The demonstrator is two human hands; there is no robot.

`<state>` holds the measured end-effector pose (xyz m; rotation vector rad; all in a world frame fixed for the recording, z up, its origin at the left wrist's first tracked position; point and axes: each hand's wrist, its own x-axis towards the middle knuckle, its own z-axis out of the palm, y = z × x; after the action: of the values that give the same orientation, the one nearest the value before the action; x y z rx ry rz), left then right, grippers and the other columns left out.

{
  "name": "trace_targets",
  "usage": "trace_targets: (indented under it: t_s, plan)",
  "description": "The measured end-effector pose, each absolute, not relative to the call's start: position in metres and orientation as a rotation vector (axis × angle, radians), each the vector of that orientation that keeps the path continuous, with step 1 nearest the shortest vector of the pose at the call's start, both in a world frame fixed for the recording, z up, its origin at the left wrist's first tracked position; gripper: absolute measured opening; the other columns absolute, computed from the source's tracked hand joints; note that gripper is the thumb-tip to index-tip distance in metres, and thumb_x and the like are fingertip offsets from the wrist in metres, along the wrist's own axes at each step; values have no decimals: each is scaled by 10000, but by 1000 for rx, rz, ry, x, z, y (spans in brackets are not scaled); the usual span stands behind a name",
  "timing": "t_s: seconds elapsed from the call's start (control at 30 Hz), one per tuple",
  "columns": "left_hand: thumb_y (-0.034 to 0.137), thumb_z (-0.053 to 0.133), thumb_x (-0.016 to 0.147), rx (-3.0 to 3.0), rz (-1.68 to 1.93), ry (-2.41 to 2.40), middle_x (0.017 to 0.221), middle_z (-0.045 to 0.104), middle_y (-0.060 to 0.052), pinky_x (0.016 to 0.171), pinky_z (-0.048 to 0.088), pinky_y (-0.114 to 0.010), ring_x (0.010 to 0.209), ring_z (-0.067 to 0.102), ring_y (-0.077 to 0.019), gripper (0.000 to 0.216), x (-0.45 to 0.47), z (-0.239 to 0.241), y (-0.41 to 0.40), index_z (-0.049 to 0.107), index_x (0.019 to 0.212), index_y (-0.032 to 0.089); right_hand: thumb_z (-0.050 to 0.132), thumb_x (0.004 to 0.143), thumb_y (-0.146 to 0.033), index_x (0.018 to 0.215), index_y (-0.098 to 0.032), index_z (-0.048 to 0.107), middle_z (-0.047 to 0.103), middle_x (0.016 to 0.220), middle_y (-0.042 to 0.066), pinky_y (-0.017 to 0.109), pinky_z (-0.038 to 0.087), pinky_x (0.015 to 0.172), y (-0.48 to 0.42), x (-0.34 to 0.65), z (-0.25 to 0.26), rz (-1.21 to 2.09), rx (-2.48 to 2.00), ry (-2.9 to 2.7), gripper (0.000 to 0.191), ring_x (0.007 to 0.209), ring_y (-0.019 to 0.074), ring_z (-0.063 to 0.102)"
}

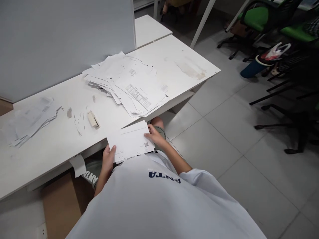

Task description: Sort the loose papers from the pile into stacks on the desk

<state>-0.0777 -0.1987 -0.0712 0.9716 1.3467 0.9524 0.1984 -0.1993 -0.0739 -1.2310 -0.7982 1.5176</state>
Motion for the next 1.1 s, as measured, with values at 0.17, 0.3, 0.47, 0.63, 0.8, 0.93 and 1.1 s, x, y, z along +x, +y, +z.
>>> trace_targets:
  t_s: [0.17,0.3,0.47,0.63,0.8,0.93,1.1]
  plan:
    - [480,706,794,999,1008,1278,1215,693,-123,1041,463,-400,1157,635,-269,493,-78,-68,-203,624,1167,168,682,734,-445,963,-240,549,672,943,5,306,490,774,-193,192,-72,1381,-1255,-857,335,864,183,612]
    - [414,755,730,967,1056,1247,1191,697,-112,1019,478,-396,1130,645,-257,473,-76,-61,-204,571,1107,193,671,729,-497,934,-230,558,639,867,0,292,475,730,-186,189,-66,1309,-1312,-886,355,810,172,584]
    - [398,753,702,978,1095,1279,1147,703,-106,964,509,-397,1083,661,-259,511,-74,-54,-204,523,1120,214,644,735,-567,927,-222,567,634,850,10,288,455,702,-180,183,-55,1298,-1391,-896,402,808,182,569]
    - [368,744,690,915,1201,1375,1186,684,-124,912,527,-370,1059,671,-251,600,-85,-53,-202,486,1209,213,675,704,-605,928,-208,611,667,876,33,296,451,699,-176,170,-41,1471,-1343,-907,460,828,204,585]
    - [281,703,719,831,1222,1500,1115,693,-130,818,543,-337,927,694,-225,826,-101,-43,-191,338,1456,209,638,700,-535,786,-184,604,601,735,15,288,392,630,-152,151,-32,1446,-1408,-1077,363,709,177,523]
    - [285,692,759,940,1152,1640,992,684,-67,810,525,-297,820,664,-163,874,-111,-32,-184,292,1532,216,577,710,-475,649,-205,500,481,626,-17,280,334,581,-125,147,-33,1303,-1533,-1175,288,630,144,439]
    - [319,661,811,1073,1141,1756,1053,644,-58,694,525,-278,672,606,-121,779,-120,-19,-190,341,1518,254,554,711,-443,602,-219,460,430,583,-24,279,305,563,-109,159,-39,1135,-1660,-1254,266,620,142,411]
